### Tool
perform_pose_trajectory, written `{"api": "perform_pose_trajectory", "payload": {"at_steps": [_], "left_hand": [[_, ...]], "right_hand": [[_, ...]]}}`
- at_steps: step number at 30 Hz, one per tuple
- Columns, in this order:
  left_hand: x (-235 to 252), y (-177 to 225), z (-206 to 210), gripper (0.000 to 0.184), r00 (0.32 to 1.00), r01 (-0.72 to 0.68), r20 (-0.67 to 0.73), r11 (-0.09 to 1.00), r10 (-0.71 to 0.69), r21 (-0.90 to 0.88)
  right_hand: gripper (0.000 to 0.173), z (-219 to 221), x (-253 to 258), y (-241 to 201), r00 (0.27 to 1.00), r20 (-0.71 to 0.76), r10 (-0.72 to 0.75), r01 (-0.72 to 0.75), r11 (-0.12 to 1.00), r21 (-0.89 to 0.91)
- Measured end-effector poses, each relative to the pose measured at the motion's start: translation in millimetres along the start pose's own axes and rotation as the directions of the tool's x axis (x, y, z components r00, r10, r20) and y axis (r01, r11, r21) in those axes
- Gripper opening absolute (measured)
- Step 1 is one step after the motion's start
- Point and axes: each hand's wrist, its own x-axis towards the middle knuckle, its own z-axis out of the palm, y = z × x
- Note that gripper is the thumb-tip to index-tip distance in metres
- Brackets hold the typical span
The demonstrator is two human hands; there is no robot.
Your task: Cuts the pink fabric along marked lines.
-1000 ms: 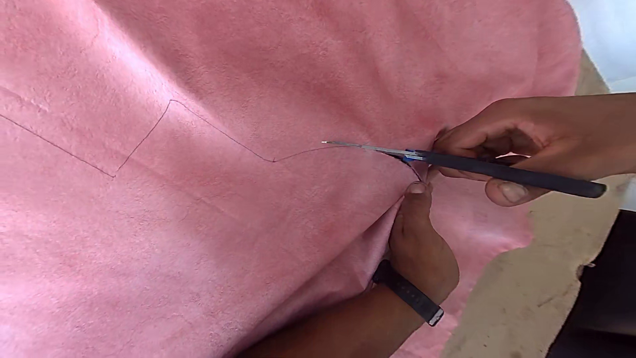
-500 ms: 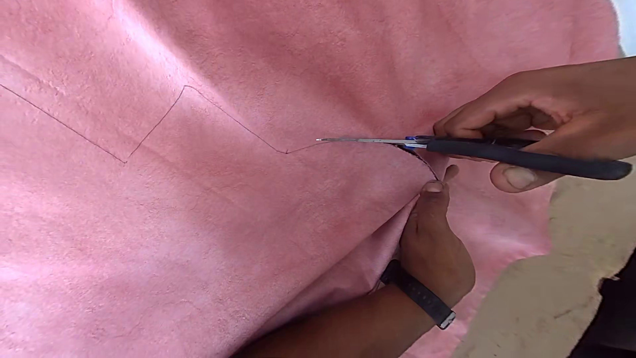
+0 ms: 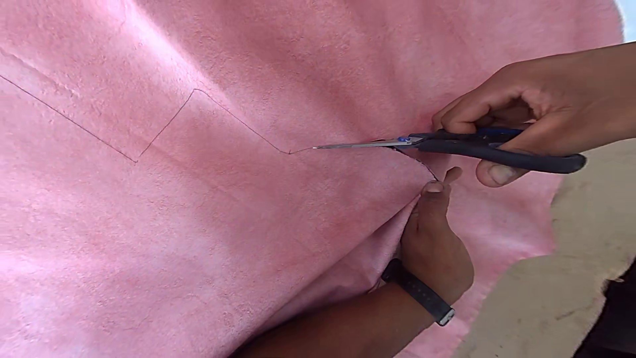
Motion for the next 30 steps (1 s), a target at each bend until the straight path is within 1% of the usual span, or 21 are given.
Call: {"api": "perform_pose_trajectory", "payload": {"at_steps": [3,4,5,7,8,9,10,11,12,14,16,17,18,19,21,22,24,25,27,28,30], "left_hand": [[0,-3,0,0.059,0.999,-0.035,0.009,0.999,0.035,0.041],[-2,-5,-1,0.058,0.998,-0.055,0.030,0.998,0.054,0.035],[-7,-8,-2,0.057,0.996,-0.075,0.058,0.997,0.073,0.037],[-24,-10,-13,0.061,0.983,-0.095,0.170,0.986,0.071,0.138],[-40,-5,-25,0.067,0.969,-0.109,0.242,0.967,0.051,0.229],[-60,5,-41,0.071,0.947,-0.147,0.318,0.932,0.036,0.332],[-84,19,-60,0.070,0.922,-0.211,0.386,0.879,0.033,0.429],[-111,38,-84,0.065,0.889,-0.290,0.457,0.802,0.024,0.523],[-140,61,-112,0.058,0.862,-0.364,0.506,0.688,-0.006,0.628],[-208,115,-175,0.044,0.843,-0.495,0.537,0.349,-0.029,0.796],[-268,172,-237,0.035,0.831,-0.556,0.557,0.014,-0.020,0.831],[-292,198,-264,0.035,0.827,-0.562,0.562,-0.118,-0.033,0.819],[-313,220,-286,0.040,0.827,-0.557,0.558,-0.234,-0.067,0.797],[-330,236,-303,0.050,0.836,-0.541,0.537,-0.339,-0.113,0.770],[-348,245,-327,0.069,0.848,-0.510,0.504,-0.520,-0.166,0.686],[-349,242,-340,0.070,0.832,-0.512,0.532,-0.587,-0.157,0.628],[-341,234,-361,0.058,0.763,-0.544,0.637,-0.643,-0.112,0.539],[-338,230,-365,0.046,0.730,-0.565,0.677,-0.638,-0.092,0.523],[-336,222,-366,0.023,0.671,-0.617,0.738,-0.604,-0.071,0.504],[-335,222,-366,0.018,0.641,-0.648,0.765,-0.578,-0.064,0.495],[-338,232,-369,0.018,0.596,-0.723,0.801,-0.472,-0.057,0.505]], "right_hand": [[0.040,23,-24,-4,0.989,-0.109,0.097,-0.102,0.994,-0.042],[0.040,39,-40,-1,0.976,-0.190,0.110,-0.125,0.990,-0.069],[0.041,61,-61,1,0.943,-0.305,0.136,-0.164,0.984,-0.068],[0.037,119,-105,8,0.820,-0.533,0.211,-0.236,0.972,0.022],[0.035,156,-123,14,0.747,-0.612,0.259,-0.233,0.964,0.124],[0.034,200,-139,23,0.667,-0.679,0.307,-0.197,0.951,0.237],[0.034,249,-148,32,0.587,-0.727,0.356,-0.136,0.929,0.345],[0.034,300,-150,36,0.508,-0.761,0.404,-0.084,0.902,0.423],[0.032,352,-147,35,0.420,-0.794,0.440,-0.048,0.884,0.465],[0.025,458,-131,21,0.222,-0.829,0.514,-0.041,0.854,0.519],[0.020,551,-103,-1,-0.002,-0.801,0.599,-0.007,0.801,0.599],[0.018,590,-87,-13,-0.092,-0.759,0.645,0.026,0.763,0.646],[0.021,622,-71,-26,-0.155,-0.712,0.685,0.044,0.725,0.688],[0.025,645,-57,-36,-0.197,-0.687,0.699,0.042,0.706,0.707],[0.027,664,-29,-47,-0.262,-0.708,0.656,-0.046,0.724,0.688],[0.024,662,-15,-51,-0.299,-0.729,0.616,-0.105,0.738,0.666],[0.021,644,9,-58,-0.363,-0.743,0.562,-0.206,0.729,0.652],[0.021,636,16,-61,-0.391,-0.741,0.546,-0.238,0.718,0.654],[0.022,629,20,-59,-0.416,-0.729,0.544,-0.280,0.686,0.672],[0.022,627,18,-57,-0.415,-0.727,0.546,-0.283,0.682,0.674],[0.024,633,9,-58,-0.378,-0.726,0.574,-0.245,0.695,0.677]]}}
